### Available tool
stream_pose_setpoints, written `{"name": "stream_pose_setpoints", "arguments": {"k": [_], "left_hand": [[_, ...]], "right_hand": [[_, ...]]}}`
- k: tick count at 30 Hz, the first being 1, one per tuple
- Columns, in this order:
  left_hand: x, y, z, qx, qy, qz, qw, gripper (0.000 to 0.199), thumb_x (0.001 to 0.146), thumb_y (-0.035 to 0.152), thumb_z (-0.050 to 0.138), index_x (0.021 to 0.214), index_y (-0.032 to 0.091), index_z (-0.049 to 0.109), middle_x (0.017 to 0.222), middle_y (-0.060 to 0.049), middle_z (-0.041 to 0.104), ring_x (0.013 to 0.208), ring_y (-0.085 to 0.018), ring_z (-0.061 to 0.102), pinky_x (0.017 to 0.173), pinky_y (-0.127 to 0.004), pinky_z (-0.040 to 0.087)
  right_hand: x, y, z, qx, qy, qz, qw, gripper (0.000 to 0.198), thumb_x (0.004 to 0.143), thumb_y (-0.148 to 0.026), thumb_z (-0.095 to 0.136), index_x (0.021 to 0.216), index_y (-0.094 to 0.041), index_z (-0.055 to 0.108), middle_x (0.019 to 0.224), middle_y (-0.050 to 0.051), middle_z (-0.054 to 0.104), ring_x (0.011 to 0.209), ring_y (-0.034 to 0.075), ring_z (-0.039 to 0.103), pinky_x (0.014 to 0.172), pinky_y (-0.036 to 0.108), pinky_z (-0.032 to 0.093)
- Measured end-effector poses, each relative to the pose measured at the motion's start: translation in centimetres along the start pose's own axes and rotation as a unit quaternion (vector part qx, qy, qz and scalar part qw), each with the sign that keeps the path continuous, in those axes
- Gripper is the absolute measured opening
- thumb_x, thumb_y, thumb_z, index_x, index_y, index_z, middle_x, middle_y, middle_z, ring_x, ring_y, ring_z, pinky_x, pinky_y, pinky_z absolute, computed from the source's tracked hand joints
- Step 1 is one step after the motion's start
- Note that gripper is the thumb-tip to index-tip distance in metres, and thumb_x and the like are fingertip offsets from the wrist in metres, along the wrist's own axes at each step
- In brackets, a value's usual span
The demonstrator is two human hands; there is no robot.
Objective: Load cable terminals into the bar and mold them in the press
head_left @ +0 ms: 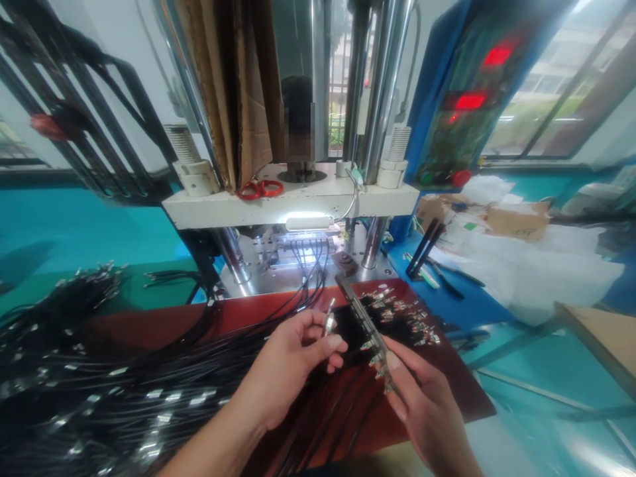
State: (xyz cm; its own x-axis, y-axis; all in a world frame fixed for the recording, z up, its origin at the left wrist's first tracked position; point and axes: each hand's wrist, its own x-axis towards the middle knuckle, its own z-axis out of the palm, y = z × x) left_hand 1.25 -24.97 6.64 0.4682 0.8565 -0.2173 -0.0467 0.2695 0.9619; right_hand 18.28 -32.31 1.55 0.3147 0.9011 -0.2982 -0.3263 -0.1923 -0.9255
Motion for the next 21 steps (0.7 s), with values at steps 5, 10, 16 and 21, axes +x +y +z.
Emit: {"name": "stream_pose_setpoints", "arguments": {"k": [5,10,16,21], "left_hand": [[-0.2,-0.2,-0.2,-0.053,0.015,-0.003,0.998,0.017,0.082,0.028,0.062,0.090,0.017,0.053,0.084,-0.002,0.058,0.070,-0.011,0.054,0.067,-0.026,0.043],[0.0,-0.5,-0.1,-0.065,0.027,-0.009,0.998,0.017,0.078,0.025,0.066,0.084,0.017,0.051,0.073,0.004,0.048,0.061,-0.008,0.047,0.058,-0.023,0.039],[0.6,-0.4,0.3,0.003,0.042,-0.005,0.999,0.025,0.074,0.030,0.070,0.079,0.017,0.049,0.064,0.006,0.049,0.053,-0.007,0.042,0.052,-0.021,0.036],[1.7,0.0,0.5,0.079,0.043,-0.007,0.996,0.021,0.074,0.030,0.067,0.079,0.017,0.052,0.064,0.004,0.053,0.055,-0.011,0.052,0.053,-0.023,0.039]], "right_hand": [[0.0,-0.2,0.1,-0.010,0.002,-0.025,1.000,0.054,0.074,-0.055,0.068,0.114,-0.020,0.068,0.076,0.006,0.064,0.058,0.014,0.053,0.047,0.024,0.045],[-0.2,-0.4,0.1,-0.028,0.002,0.003,1.000,0.051,0.076,-0.055,0.067,0.116,-0.024,0.067,0.087,0.006,0.066,0.067,0.015,0.056,0.055,0.024,0.048],[0.2,0.1,-0.6,-0.036,-0.043,-0.026,0.998,0.050,0.079,-0.052,0.066,0.120,-0.023,0.065,0.081,0.004,0.065,0.047,0.007,0.039,0.039,0.020,0.032],[0.3,0.4,-0.6,-0.034,-0.031,-0.039,0.998,0.051,0.077,-0.053,0.066,0.116,-0.020,0.067,0.060,0.000,0.055,0.045,0.008,0.037,0.038,0.020,0.028]]}}
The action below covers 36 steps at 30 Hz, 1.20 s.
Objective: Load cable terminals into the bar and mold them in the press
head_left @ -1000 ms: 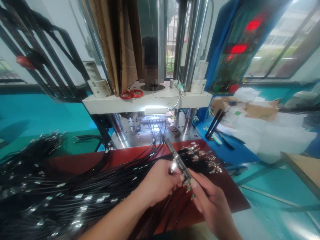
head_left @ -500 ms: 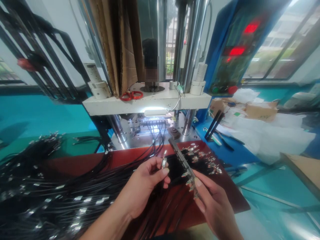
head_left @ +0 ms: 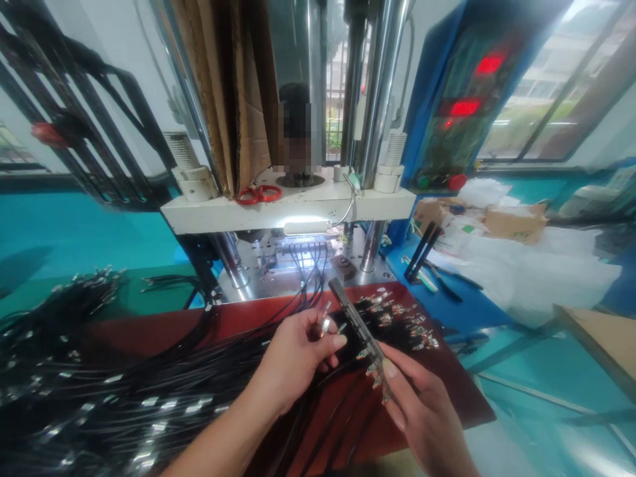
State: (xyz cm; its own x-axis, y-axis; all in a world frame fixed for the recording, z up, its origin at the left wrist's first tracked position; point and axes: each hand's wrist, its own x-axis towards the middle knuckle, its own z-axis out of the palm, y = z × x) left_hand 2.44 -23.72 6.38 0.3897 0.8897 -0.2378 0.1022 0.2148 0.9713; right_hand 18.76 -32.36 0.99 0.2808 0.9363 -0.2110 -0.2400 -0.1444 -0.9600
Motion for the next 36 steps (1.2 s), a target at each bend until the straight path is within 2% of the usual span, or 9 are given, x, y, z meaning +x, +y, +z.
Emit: {"name": "stream_pose_setpoints", "arguments": {"k": [3,8,12,16,22,30,33,36], "left_hand": [[0.5,0.1,-0.1,0.061,-0.014,0.023,0.998,0.014,0.076,0.029,0.062,0.077,0.016,0.056,0.063,0.002,0.056,0.059,-0.013,0.053,0.058,-0.025,0.039],[0.6,0.5,-0.1,0.116,-0.047,0.024,0.992,0.021,0.077,0.035,0.060,0.071,0.016,0.062,0.064,0.001,0.058,0.059,-0.012,0.048,0.059,-0.024,0.035],[0.8,0.5,-0.1,0.091,-0.073,-0.008,0.993,0.020,0.074,0.036,0.062,0.074,0.016,0.062,0.066,0.001,0.058,0.060,-0.013,0.048,0.059,-0.024,0.036],[1.2,0.1,-0.2,0.085,-0.117,-0.003,0.990,0.018,0.075,0.033,0.061,0.072,0.015,0.063,0.065,0.001,0.056,0.058,-0.012,0.046,0.059,-0.024,0.037],[1.5,0.3,0.0,0.067,-0.131,-0.015,0.989,0.016,0.072,0.030,0.063,0.072,0.014,0.066,0.067,-0.002,0.060,0.060,-0.014,0.051,0.061,-0.026,0.040],[1.8,0.3,-0.3,0.012,-0.161,-0.043,0.986,0.011,0.072,0.024,0.062,0.070,0.013,0.066,0.063,-0.001,0.060,0.057,-0.012,0.049,0.061,-0.026,0.040],[2.1,0.2,-0.4,-0.019,-0.177,-0.045,0.983,0.010,0.071,0.022,0.064,0.068,0.013,0.065,0.062,-0.001,0.058,0.056,-0.011,0.048,0.061,-0.027,0.039],[2.2,0.1,-0.5,-0.051,-0.186,-0.053,0.980,0.009,0.070,0.021,0.066,0.070,0.012,0.064,0.063,-0.001,0.058,0.057,-0.011,0.049,0.061,-0.027,0.039]], "right_hand": [[-0.2,-0.3,0.3,0.012,0.014,0.004,1.000,0.051,0.075,-0.054,0.069,0.114,-0.021,0.069,0.059,0.000,0.056,0.042,0.008,0.037,0.038,0.021,0.032],[-0.4,-0.5,0.6,0.022,0.024,0.011,0.999,0.056,0.071,-0.056,0.070,0.114,-0.020,0.069,0.056,0.001,0.057,0.045,0.011,0.045,0.042,0.024,0.040],[-0.3,-0.3,0.5,0.025,0.028,0.018,0.999,0.054,0.072,-0.055,0.071,0.114,-0.020,0.069,0.055,0.001,0.056,0.046,0.011,0.046,0.042,0.024,0.041],[-0.3,-0.2,0.4,0.027,0.020,0.008,0.999,0.053,0.072,-0.053,0.071,0.114,-0.021,0.069,0.056,0.000,0.056,0.043,0.010,0.042,0.042,0.024,0.041],[-0.3,-0.3,0.3,0.025,0.018,0.001,1.000,0.057,0.070,-0.056,0.071,0.115,-0.021,0.069,0.063,0.004,0.062,0.043,0.010,0.043,0.041,0.025,0.040],[-0.3,0.1,0.3,0.008,0.008,-0.011,1.000,0.052,0.074,-0.053,0.069,0.114,-0.021,0.069,0.068,0.003,0.061,0.043,0.007,0.035,0.037,0.021,0.030],[-0.3,0.3,0.4,-0.015,0.004,-0.025,1.000,0.046,0.077,-0.052,0.066,0.113,-0.023,0.069,0.080,0.004,0.061,0.048,0.007,0.038,0.038,0.020,0.028],[-0.3,0.4,0.4,-0.036,-0.004,-0.031,0.999,0.043,0.079,-0.050,0.064,0.113,-0.024,0.069,0.082,0.004,0.059,0.050,0.008,0.040,0.038,0.020,0.028]]}}
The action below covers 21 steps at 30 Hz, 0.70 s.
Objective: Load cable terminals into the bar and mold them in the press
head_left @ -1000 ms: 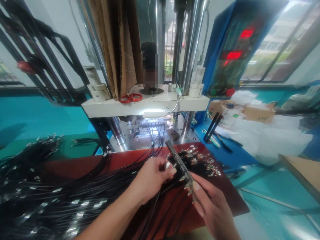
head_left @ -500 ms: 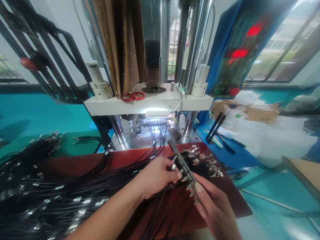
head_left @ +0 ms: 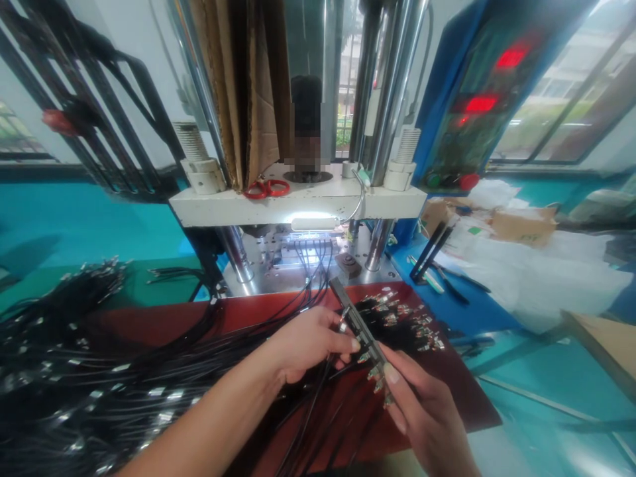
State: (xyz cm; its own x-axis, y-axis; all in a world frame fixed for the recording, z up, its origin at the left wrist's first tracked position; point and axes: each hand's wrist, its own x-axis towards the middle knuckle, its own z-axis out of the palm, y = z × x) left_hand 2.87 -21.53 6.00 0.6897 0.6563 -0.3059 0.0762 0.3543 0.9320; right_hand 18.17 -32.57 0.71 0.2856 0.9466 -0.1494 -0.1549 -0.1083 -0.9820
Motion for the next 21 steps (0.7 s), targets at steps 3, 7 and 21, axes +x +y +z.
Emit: {"name": "stream_pose_setpoints", "arguments": {"k": [3,7,21], "left_hand": [[-0.4,0.0,0.1,0.021,0.020,-0.002,1.000,0.013,0.072,0.025,0.066,0.071,0.012,0.064,0.064,-0.001,0.060,0.057,-0.012,0.050,0.061,-0.027,0.039],[-1.7,-0.2,0.2,0.058,0.077,0.027,0.995,0.013,0.072,0.024,0.068,0.077,0.013,0.063,0.070,-0.003,0.064,0.063,-0.012,0.054,0.065,-0.026,0.039],[-2.8,0.6,-0.6,-0.041,0.193,0.074,0.978,0.022,0.076,0.030,0.068,0.080,0.018,0.051,0.064,0.006,0.050,0.052,-0.007,0.046,0.051,-0.020,0.035]], "right_hand": [[0.0,0.0,-0.1,0.024,0.003,0.022,0.999,0.045,0.080,-0.049,0.065,0.117,-0.023,0.066,0.085,0.005,0.062,0.057,0.010,0.047,0.040,0.018,0.033],[0.1,-0.4,-0.3,0.054,0.013,0.038,0.998,0.051,0.077,-0.050,0.068,0.119,-0.021,0.066,0.080,0.007,0.066,0.052,0.010,0.048,0.044,0.023,0.043],[0.1,-0.7,-0.1,0.060,0.023,0.037,0.997,0.053,0.073,-0.052,0.071,0.116,-0.023,0.068,0.084,0.008,0.070,0.048,0.010,0.051,0.046,0.024,0.047]]}}
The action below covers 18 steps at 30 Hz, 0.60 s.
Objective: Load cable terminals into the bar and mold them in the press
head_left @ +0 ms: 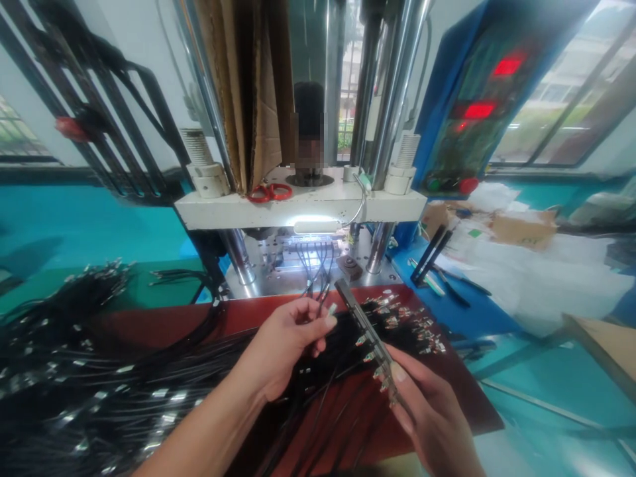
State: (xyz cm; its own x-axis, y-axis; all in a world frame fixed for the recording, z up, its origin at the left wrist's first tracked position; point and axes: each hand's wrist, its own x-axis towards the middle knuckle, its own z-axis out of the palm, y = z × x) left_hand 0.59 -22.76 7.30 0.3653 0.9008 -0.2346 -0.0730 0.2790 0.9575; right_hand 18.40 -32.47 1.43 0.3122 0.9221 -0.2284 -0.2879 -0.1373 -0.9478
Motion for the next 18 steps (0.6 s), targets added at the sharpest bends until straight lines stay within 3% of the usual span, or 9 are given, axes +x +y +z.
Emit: {"name": "stream_pose_setpoints", "arguments": {"k": [6,11,18], "left_hand": [[0.8,-0.5,1.2,0.071,-0.018,0.000,0.997,0.019,0.073,0.023,0.068,0.080,0.016,0.052,0.063,0.006,0.052,0.050,-0.007,0.047,0.048,-0.020,0.036],[1.0,-0.8,1.4,0.119,-0.034,-0.024,0.992,0.018,0.076,0.029,0.065,0.078,0.015,0.054,0.059,0.004,0.052,0.053,-0.010,0.050,0.049,-0.021,0.038],[1.3,-0.9,1.3,0.163,-0.059,-0.036,0.984,0.024,0.077,0.038,0.062,0.077,0.015,0.057,0.063,0.003,0.052,0.055,-0.009,0.046,0.046,-0.020,0.038]], "right_hand": [[0.0,-0.1,-0.1,-0.005,-0.005,-0.005,1.000,0.058,0.071,-0.055,0.071,0.117,-0.021,0.068,0.074,0.007,0.069,0.047,0.012,0.051,0.042,0.024,0.045],[0.1,-0.1,-0.2,-0.014,-0.013,-0.011,1.000,0.054,0.072,-0.054,0.071,0.115,-0.020,0.069,0.062,0.004,0.063,0.042,0.009,0.045,0.040,0.023,0.043],[0.1,0.1,-0.1,-0.008,-0.009,0.002,1.000,0.048,0.074,-0.051,0.070,0.113,-0.022,0.069,0.066,0.003,0.063,0.044,0.008,0.044,0.042,0.021,0.042]]}}
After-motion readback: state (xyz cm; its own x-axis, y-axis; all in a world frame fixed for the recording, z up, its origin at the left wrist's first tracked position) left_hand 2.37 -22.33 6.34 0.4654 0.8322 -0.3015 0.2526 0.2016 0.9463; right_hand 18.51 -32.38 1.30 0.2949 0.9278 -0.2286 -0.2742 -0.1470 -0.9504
